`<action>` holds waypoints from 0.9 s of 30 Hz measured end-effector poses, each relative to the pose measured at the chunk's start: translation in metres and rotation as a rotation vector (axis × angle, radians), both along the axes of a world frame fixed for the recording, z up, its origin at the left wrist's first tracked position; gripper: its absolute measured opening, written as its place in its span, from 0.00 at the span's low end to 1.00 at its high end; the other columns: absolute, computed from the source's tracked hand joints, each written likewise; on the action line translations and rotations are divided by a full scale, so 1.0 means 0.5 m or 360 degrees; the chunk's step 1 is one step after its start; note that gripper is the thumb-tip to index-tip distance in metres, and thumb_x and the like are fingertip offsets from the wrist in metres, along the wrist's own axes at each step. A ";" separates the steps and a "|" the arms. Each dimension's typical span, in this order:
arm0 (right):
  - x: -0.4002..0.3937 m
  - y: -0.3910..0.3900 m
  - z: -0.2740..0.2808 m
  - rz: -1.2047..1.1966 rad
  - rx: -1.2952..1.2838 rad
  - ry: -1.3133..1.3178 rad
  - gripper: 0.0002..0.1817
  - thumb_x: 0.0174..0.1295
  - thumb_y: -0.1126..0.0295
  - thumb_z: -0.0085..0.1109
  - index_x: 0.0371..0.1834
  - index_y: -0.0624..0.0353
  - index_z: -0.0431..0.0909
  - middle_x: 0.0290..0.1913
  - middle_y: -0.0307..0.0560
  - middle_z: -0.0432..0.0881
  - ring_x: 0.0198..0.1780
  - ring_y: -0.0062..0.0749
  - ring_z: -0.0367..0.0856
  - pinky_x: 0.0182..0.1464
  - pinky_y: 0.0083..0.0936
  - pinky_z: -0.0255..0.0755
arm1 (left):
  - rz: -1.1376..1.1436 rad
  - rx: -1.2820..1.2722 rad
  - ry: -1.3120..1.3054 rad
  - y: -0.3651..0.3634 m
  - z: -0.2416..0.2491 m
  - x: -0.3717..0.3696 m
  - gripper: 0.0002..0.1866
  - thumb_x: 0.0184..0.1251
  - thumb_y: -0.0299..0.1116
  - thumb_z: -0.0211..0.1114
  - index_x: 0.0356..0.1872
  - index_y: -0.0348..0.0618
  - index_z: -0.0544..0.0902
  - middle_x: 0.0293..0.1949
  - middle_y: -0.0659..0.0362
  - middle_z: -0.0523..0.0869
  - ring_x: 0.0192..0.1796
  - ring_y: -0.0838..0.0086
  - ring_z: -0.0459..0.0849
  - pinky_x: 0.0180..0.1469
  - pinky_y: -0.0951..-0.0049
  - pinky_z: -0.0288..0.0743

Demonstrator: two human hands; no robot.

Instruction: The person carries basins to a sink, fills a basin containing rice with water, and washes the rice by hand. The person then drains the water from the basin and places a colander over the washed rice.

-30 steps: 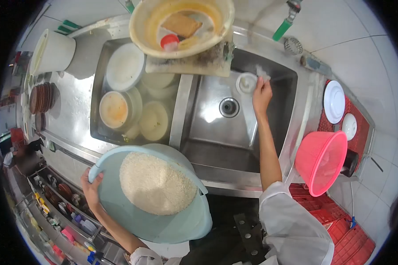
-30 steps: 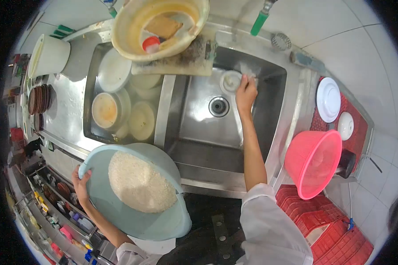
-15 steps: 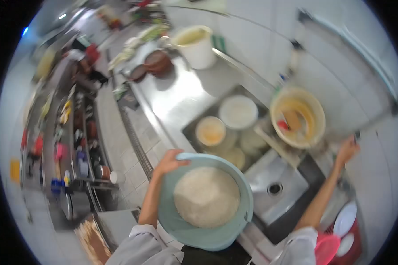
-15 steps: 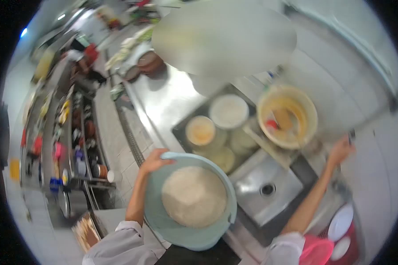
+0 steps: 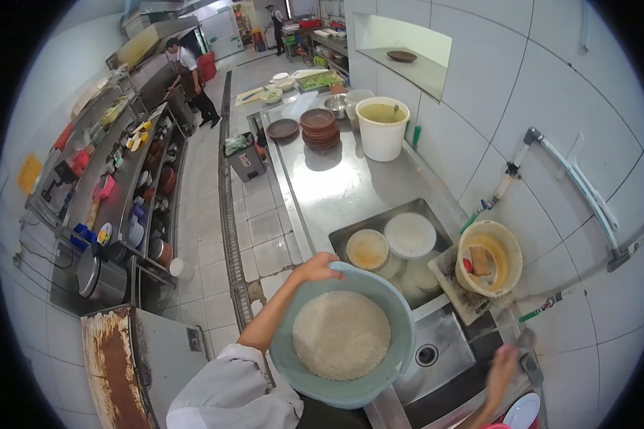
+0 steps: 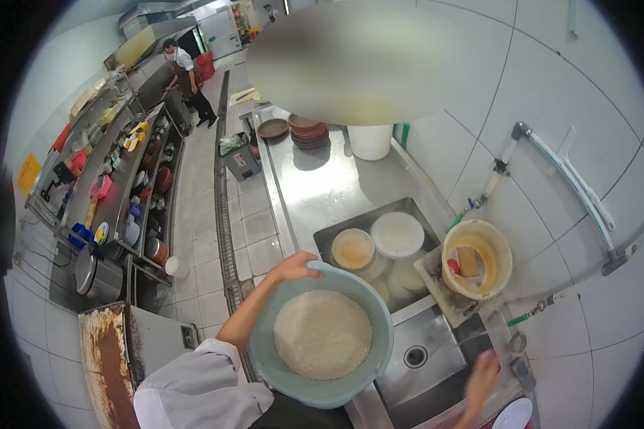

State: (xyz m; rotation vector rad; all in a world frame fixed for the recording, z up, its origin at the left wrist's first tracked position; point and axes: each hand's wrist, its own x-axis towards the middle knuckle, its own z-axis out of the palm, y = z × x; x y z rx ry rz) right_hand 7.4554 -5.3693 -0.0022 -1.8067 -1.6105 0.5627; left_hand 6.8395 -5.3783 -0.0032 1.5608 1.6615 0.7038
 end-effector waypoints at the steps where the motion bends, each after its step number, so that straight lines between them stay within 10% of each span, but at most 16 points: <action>1: -0.092 -0.079 0.014 0.0183 -0.0203 0.0347 0.29 0.73 0.42 0.42 0.55 0.60 0.71 0.39 0.40 0.73 0.33 0.23 0.71 0.35 0.24 0.71 | 0.0016 0.0023 0.0011 0.003 -0.002 0.000 0.18 0.51 0.41 0.74 0.36 0.37 0.85 0.30 0.54 0.86 0.35 0.67 0.83 0.41 0.67 0.75; 5: -0.305 -0.314 -0.079 0.0469 -0.1528 0.1244 0.38 0.70 0.38 0.44 0.73 0.55 0.57 0.59 0.55 0.76 0.47 0.37 0.84 0.45 0.29 0.77 | -0.0005 -0.0026 -0.0037 0.001 -0.004 -0.004 0.20 0.51 0.43 0.75 0.38 0.36 0.85 0.32 0.51 0.87 0.37 0.64 0.84 0.42 0.66 0.75; 11: -0.458 -0.415 -0.126 0.0316 -0.0815 0.1323 0.30 0.60 0.75 0.61 0.65 0.69 0.62 0.59 0.58 0.74 0.58 0.40 0.75 0.57 0.30 0.71 | -0.0029 -0.0143 0.0035 0.001 0.000 0.004 0.23 0.55 0.45 0.72 0.44 0.37 0.84 0.40 0.48 0.87 0.47 0.61 0.85 0.51 0.65 0.76; 21: -0.358 -0.349 -0.037 -0.0154 -0.0027 0.1308 0.11 0.61 0.76 0.59 0.46 0.66 0.76 0.42 0.44 0.81 0.44 0.26 0.77 0.48 0.25 0.73 | -0.0119 -0.0223 0.0451 -0.016 0.024 0.143 0.28 0.57 0.57 0.67 0.49 0.44 0.85 0.44 0.47 0.88 0.48 0.59 0.86 0.51 0.60 0.78; 27: -0.163 -0.381 -0.076 -0.0668 -0.0153 0.0833 0.17 0.59 0.70 0.61 0.50 0.67 0.77 0.40 0.55 0.83 0.43 0.36 0.82 0.48 0.31 0.74 | -0.0430 -0.0375 0.0043 0.016 0.036 0.394 0.30 0.60 0.51 0.69 0.50 0.32 0.81 0.43 0.45 0.87 0.48 0.61 0.85 0.51 0.62 0.76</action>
